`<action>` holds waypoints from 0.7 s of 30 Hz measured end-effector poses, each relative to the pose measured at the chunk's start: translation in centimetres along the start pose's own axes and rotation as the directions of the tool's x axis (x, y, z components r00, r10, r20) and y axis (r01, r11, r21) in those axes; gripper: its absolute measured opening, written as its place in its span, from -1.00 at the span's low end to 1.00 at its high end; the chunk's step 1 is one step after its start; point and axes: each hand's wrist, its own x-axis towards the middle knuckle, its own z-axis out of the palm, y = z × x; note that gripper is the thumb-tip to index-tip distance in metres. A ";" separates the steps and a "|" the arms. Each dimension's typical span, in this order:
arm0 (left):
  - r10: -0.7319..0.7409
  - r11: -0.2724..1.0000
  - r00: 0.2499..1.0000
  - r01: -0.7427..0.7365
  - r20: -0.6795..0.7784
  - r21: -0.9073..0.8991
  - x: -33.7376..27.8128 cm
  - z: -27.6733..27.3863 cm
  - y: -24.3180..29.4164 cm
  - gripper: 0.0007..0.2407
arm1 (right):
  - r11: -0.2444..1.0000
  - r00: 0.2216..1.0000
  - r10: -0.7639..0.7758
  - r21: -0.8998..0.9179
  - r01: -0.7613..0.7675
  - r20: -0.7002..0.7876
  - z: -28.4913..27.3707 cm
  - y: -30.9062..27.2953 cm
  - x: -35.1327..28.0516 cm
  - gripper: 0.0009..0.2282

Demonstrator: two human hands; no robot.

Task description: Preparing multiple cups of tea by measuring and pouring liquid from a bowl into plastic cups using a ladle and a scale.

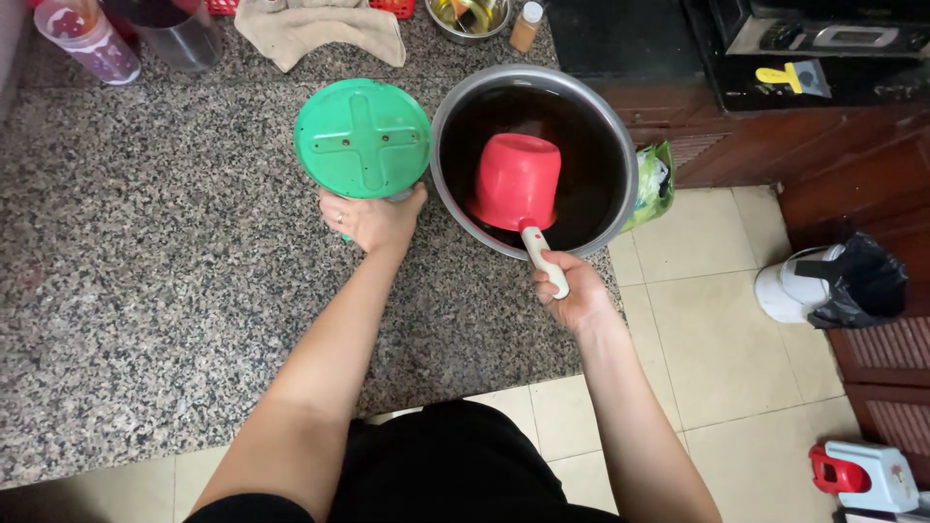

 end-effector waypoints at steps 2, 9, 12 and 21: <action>0.028 0.998 1.000 -0.029 -0.009 -0.055 0.2 0.4 -0.5 0.33 | 1.000 1.000 0.000 0.019 0.000 0.011 0.0 0.2 -0.2 -0.81; 0.117 0.987 0.992 -0.121 -0.045 -0.109 0.1 0.2 0.0 0.29 | 0.999 0.999 -0.017 0.049 0.015 0.036 -0.1 0.3 -0.2 -0.81; 0.123 0.990 0.992 -0.122 0.007 -0.077 0.3 -0.2 0.0 0.30 | 0.997 0.999 -0.015 0.077 0.012 0.043 -0.2 0.5 -0.1 -0.81; 0.142 0.989 0.989 -0.140 0.042 -0.049 -0.1 -1.2 0.1 0.27 | 0.992 0.997 -0.065 0.107 0.060 0.046 1.2 1.3 -1.1 -0.85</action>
